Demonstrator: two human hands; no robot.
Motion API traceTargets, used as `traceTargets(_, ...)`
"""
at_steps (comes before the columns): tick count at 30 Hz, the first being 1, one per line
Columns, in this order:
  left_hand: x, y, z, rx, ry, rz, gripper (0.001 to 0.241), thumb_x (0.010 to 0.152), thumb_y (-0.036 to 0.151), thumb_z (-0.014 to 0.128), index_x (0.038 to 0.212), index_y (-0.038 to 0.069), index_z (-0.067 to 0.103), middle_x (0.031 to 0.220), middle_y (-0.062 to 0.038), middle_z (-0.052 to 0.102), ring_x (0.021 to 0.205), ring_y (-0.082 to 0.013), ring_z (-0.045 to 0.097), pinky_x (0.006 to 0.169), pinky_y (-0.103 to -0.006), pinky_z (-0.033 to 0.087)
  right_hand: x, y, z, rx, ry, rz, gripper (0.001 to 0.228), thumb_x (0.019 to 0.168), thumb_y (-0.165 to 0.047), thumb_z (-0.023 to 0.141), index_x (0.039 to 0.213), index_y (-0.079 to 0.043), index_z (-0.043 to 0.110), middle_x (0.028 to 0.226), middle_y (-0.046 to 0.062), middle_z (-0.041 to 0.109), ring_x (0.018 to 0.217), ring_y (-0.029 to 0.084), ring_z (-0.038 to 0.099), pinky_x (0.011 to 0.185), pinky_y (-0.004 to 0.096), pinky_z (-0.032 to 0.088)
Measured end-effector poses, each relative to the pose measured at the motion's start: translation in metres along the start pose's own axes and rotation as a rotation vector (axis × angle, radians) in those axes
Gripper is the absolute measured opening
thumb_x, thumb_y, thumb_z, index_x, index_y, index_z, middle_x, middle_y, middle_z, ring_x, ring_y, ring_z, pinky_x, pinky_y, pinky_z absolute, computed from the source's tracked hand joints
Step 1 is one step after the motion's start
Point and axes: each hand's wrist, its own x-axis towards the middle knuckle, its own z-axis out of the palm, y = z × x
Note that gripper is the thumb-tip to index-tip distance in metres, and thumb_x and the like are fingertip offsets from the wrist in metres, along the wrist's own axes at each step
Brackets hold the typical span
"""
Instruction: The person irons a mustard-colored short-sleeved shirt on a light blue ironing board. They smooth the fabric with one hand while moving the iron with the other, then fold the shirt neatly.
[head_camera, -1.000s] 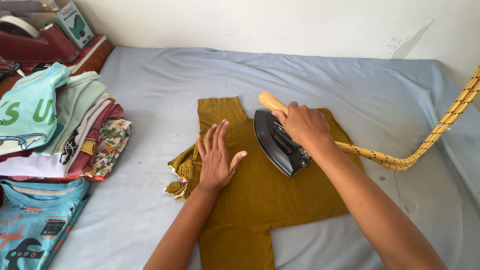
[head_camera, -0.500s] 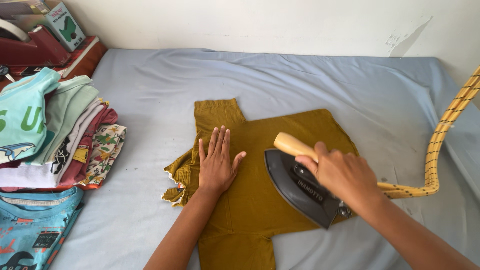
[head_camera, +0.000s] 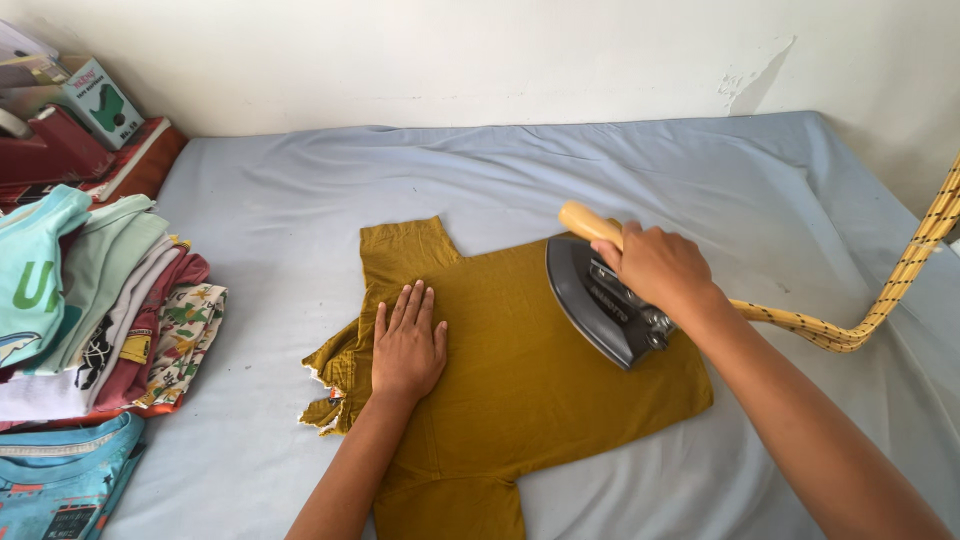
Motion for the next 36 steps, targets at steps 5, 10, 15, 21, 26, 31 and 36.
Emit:
traceTargets(5, -0.001, -0.001, 0.002, -0.013, 0.003, -0.001, 0.06, 0.101, 0.038, 0.039, 0.154, 0.01, 0.036, 0.164, -0.006, 0.03, 0.153, -0.0207, 0.022, 0.124, -0.0476, 0.012, -0.06, -0.003, -0.018, -0.047, -0.111, -0.028, 0.059, 0.1, -0.061, 0.043, 0.098, -0.005, 0.062, 0.073, 0.019, 0.073, 0.071, 0.041, 0.073, 0.064, 0.052, 0.058)
traceTargets(10, -0.001, 0.001, 0.0, -0.021, 0.034, 0.019, 0.06, 0.101, 0.038, 0.041, 0.154, 0.01, 0.037, 0.164, -0.007, 0.03, 0.152, -0.0225, 0.023, 0.123, -0.0485, 0.014, -0.088, 0.0, -0.028, -0.161, -0.112, 0.058, 0.06, 0.1, -0.064, 0.039, 0.1, -0.007, 0.06, 0.069, 0.017, 0.073, 0.068, 0.038, 0.075, 0.063, 0.049, 0.06)
traceTargets(15, -0.004, 0.005, -0.008, -0.069, 0.074, 0.015, 0.056, 0.1, 0.036, 0.047, 0.149, 0.01, 0.045, 0.161, -0.008, 0.037, 0.151, -0.0236, 0.027, 0.124, -0.0491, 0.016, -0.054, 0.022, -0.01, -0.162, -0.006, 0.177, 0.066, 0.106, -0.063, 0.038, 0.097, -0.004, 0.064, 0.073, 0.02, 0.073, 0.075, 0.041, 0.074, 0.067, 0.052, 0.059)
traceTargets(21, -0.007, 0.012, -0.018, -0.133, 0.178, 0.319, 0.045, 0.102, 0.031, 0.049, 0.142, 0.01, 0.056, 0.154, -0.008, 0.05, 0.149, -0.025, 0.038, 0.123, -0.0501, 0.023, 0.017, 0.047, 0.011, -0.033, 0.01, 0.341, 0.068, 0.108, -0.061, 0.041, 0.101, 0.001, 0.068, 0.082, 0.022, 0.074, 0.082, 0.042, 0.074, 0.073, 0.053, 0.058)
traceTargets(26, -0.007, 0.014, -0.019, -0.247, 0.102, 0.329, 0.042, 0.101, 0.027, 0.052, 0.139, 0.01, 0.06, 0.15, -0.008, 0.055, 0.141, -0.0258, 0.047, 0.118, -0.044, 0.032, 0.016, 0.052, 0.0, -0.057, -0.014, 0.104, 0.061, 0.103, -0.064, 0.045, 0.103, -0.008, 0.069, 0.079, 0.019, 0.073, 0.078, 0.041, 0.073, 0.069, 0.051, 0.056)
traceTargets(31, -0.006, 0.014, -0.02, -0.245, 0.114, 0.321, 0.041, 0.1, 0.024, 0.053, 0.137, 0.01, 0.062, 0.148, -0.008, 0.056, 0.14, -0.0256, 0.048, 0.117, -0.0437, 0.033, -0.006, 0.041, -0.018, 0.001, -0.18, -0.177, 0.054, 0.091, -0.067, 0.05, 0.098, -0.018, 0.07, 0.062, 0.01, 0.07, 0.063, 0.031, 0.071, 0.064, 0.047, 0.056)
traceTargets(36, -0.006, 0.015, -0.021, -0.272, 0.119, 0.315, 0.04, 0.099, 0.022, 0.055, 0.136, 0.01, 0.062, 0.147, -0.008, 0.058, 0.14, -0.0252, 0.05, 0.117, -0.0433, 0.035, -0.03, 0.02, -0.021, -0.094, -0.186, -0.205, 0.054, 0.09, -0.069, 0.05, 0.095, -0.019, 0.068, 0.06, 0.008, 0.069, 0.06, 0.029, 0.07, 0.062, 0.045, 0.057)
